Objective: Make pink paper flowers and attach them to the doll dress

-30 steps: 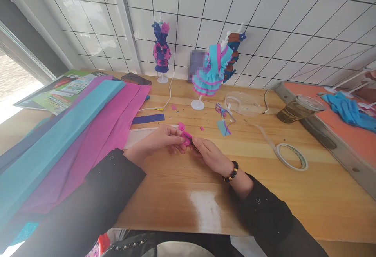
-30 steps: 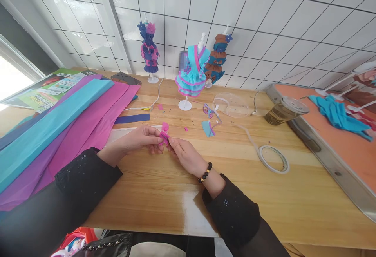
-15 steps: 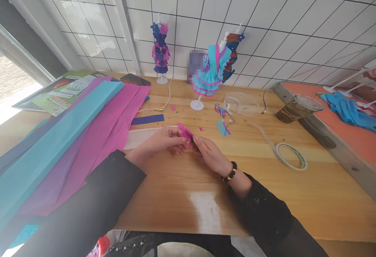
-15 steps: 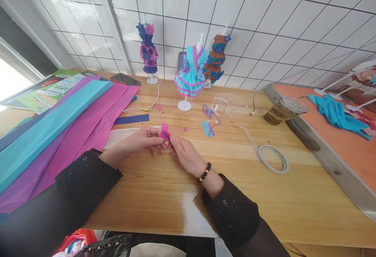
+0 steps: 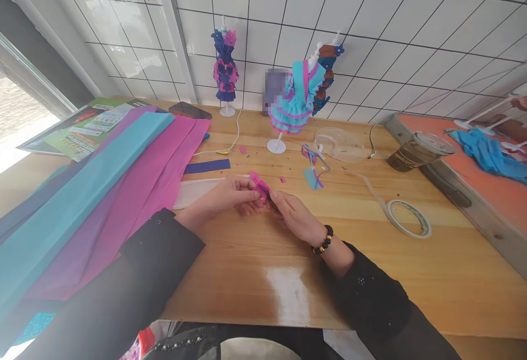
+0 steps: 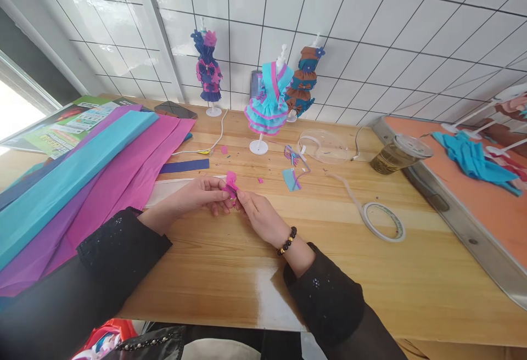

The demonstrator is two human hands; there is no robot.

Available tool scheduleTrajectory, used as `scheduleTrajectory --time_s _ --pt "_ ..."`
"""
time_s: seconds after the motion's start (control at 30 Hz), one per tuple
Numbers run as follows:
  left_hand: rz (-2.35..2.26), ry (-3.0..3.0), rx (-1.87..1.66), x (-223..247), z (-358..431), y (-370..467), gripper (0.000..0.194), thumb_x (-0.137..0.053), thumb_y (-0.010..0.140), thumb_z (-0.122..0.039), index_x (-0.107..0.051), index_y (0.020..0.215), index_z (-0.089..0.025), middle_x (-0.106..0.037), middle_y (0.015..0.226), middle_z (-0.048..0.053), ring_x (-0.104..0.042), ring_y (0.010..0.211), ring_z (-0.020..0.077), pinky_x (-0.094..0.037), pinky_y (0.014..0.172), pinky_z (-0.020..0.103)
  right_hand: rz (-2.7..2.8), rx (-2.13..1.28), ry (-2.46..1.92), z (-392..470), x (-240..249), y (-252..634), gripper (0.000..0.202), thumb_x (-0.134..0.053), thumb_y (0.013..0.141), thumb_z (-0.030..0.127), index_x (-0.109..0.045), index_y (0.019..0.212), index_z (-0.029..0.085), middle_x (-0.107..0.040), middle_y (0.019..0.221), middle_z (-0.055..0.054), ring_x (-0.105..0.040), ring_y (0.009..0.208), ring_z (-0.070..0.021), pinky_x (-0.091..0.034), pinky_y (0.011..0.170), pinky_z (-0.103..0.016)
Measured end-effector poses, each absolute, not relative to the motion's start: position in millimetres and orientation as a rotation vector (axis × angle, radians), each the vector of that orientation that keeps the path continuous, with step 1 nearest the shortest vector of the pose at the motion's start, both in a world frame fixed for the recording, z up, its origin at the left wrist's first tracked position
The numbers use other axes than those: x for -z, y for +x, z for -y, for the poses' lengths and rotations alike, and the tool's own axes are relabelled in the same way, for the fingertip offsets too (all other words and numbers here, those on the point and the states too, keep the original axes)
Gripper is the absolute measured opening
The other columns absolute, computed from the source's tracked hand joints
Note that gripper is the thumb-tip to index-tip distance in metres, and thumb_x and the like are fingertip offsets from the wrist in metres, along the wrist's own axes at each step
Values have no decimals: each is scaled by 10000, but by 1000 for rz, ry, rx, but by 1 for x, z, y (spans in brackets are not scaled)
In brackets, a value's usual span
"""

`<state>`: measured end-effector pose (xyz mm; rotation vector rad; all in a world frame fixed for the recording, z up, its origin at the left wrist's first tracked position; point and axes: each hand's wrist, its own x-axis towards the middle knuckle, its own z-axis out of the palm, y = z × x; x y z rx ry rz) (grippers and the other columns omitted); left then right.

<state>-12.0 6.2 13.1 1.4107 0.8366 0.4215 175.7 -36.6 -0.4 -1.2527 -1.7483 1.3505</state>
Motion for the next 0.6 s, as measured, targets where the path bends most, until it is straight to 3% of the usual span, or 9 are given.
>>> scheduleTrajectory --time_s 0.6 --pt "-863 1370 -424 -13 -7 -11 313 -592 729 -461 -630 786 -156 -683 806 73 -634 684 153 -492 541 221 1796 -1341 -1288 38 -5 177 423 -248 908 499 -429 684 189 -314 561 47 -275 477 -82 -241 463 -228"
